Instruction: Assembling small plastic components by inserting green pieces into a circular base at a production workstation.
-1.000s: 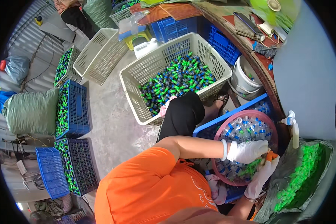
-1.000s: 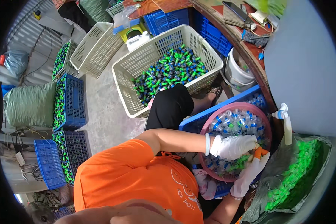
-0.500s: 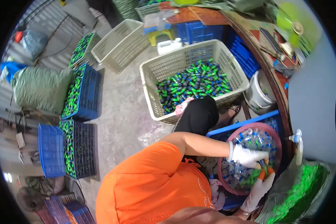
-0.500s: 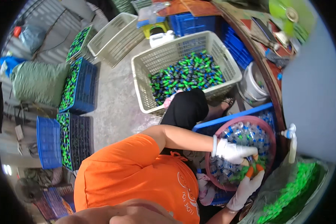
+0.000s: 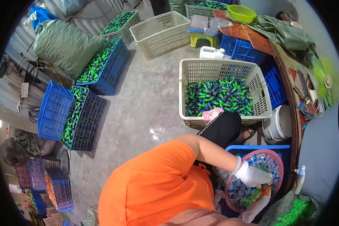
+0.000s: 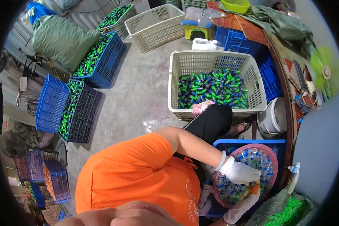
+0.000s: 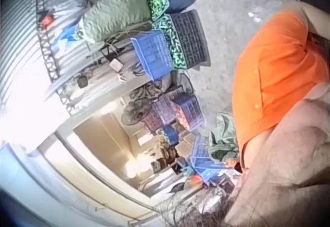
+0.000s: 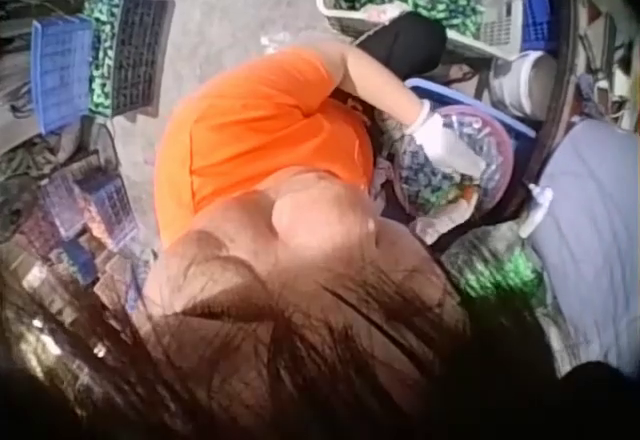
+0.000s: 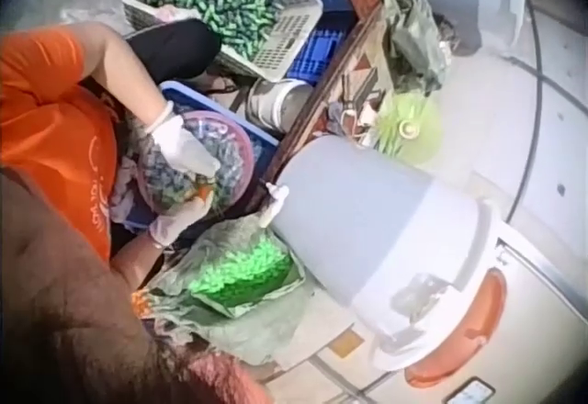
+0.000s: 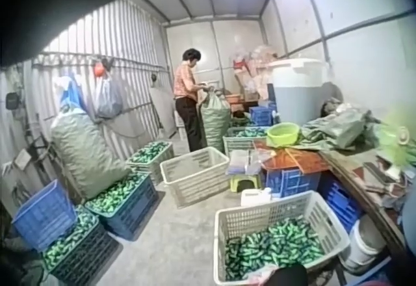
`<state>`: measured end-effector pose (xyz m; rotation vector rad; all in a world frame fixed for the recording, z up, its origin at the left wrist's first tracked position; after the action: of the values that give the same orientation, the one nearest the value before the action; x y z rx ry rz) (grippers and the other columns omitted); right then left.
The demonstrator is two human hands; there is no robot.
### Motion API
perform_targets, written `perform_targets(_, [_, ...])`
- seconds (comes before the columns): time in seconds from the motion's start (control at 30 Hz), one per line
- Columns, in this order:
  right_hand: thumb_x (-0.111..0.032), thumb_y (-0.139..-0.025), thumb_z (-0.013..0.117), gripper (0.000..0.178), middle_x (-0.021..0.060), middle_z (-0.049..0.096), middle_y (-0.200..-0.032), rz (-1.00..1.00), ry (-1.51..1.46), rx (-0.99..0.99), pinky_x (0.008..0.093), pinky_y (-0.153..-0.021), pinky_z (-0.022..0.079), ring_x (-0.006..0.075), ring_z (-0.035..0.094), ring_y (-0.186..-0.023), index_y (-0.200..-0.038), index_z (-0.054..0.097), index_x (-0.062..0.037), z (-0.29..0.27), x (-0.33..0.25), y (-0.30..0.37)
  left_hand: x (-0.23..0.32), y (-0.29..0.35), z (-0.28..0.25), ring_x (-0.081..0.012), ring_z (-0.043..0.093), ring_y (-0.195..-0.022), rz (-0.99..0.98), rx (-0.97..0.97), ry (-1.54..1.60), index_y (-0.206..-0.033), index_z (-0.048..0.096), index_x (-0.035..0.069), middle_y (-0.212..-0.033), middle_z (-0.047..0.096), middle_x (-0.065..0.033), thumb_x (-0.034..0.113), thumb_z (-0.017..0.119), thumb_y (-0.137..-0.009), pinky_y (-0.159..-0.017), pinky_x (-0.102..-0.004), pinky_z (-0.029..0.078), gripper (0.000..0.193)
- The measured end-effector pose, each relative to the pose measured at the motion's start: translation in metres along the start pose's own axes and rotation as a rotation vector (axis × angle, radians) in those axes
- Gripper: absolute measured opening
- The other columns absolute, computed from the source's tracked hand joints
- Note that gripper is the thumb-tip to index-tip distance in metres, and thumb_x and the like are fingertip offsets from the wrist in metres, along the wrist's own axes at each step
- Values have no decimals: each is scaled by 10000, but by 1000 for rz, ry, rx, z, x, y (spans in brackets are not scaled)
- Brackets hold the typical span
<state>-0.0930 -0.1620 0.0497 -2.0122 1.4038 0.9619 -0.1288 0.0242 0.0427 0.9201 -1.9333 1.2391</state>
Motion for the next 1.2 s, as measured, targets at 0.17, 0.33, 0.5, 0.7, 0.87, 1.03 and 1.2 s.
perform_targets(0.17, [-225, -949, 579, 516, 182, 635, -1142, 361, -299, -291, 381, -951, 461, 299, 597, -1095, -1375, 454, 37, 7, -15, 10, 0, 9, -46, -339, 547, -1056, 10, -169, -328, -1130, 546, -1, -1097, 533, -200, 104, 662, -798, -892, -414, 454, 367])
perform_targets(0.33, [-115, -896, 624, 530, 206, 574, -1228, -189, 301, 120, 393, -994, 424, 328, 556, -1144, -1385, 461, 9, -3, 18, 43, -29, 28, -120, -385, 526, -1085, -101, 539, -873, -1073, 616, 44, -1128, 534, -202, 132, 678, -712, -929, -481, 443, 377])
perform_targets(0.5, [-34, -889, 577, 447, 235, 550, -1250, -213, 607, 52, 411, -993, 408, 362, 529, -1134, -1331, 523, 1, 18, 67, 50, -47, 61, -70, -393, 492, -1174, -76, 353, -724, -1111, 606, 49, -1248, 505, -219, 200, 721, -693, -999, -493, 400, 459])
perform_targets(0.7, [-13, -873, 584, 366, 235, 558, -1216, -76, 425, 115, 409, -959, 421, 364, 535, -1103, -1238, 568, 7, 35, 73, 41, -59, 105, 9, -366, 467, -1243, 42, 186, -639, -1119, 626, 63, -1272, 508, -194, 264, 763, -712, -1087, -493, 330, 475])
perform_targets(0.87, [-35, -877, 583, 280, 214, 575, -1146, 43, 411, 121, 401, -933, 428, 360, 543, -1062, -1151, 580, 23, 41, 67, 33, -68, 115, 15, -367, 453, -1271, -17, 117, -659, -1144, 624, 65, -1266, 517, -185, 255, 756, -717, -1114, -493, 302, 486])
perform_targets(1.03, [-66, -884, 601, 246, 194, 582, -1069, -92, 309, 182, 410, -906, 435, 357, 560, -1010, -1110, 595, 34, 41, 63, 47, -70, 118, 15, -370, 467, -1248, 53, 199, -666, -1131, 630, 58, -1235, 532, -182, 232, 739, -720, -1103, -499, 322, 460])
perform_targets(1.2, [-20, -843, 587, 264, 168, 600, -1062, -13, 520, 131, 344, -934, 423, 294, 555, -1023, -1102, 588, 32, 28, 103, 60, -60, 115, 4, -379, 476, -1246, 9, 134, -602, -1107, 641, 46, -1202, 550, -192, 197, 717, -732, -1099, -499, 336, 412])
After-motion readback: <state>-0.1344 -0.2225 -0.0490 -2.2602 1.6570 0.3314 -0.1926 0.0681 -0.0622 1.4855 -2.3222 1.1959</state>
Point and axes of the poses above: each hand's wrist, its own y-axis away from the middle knuckle, its own z-axis out of the palm, x = y × z, the point moved 2 cm from there along -y, towards the middle knuckle
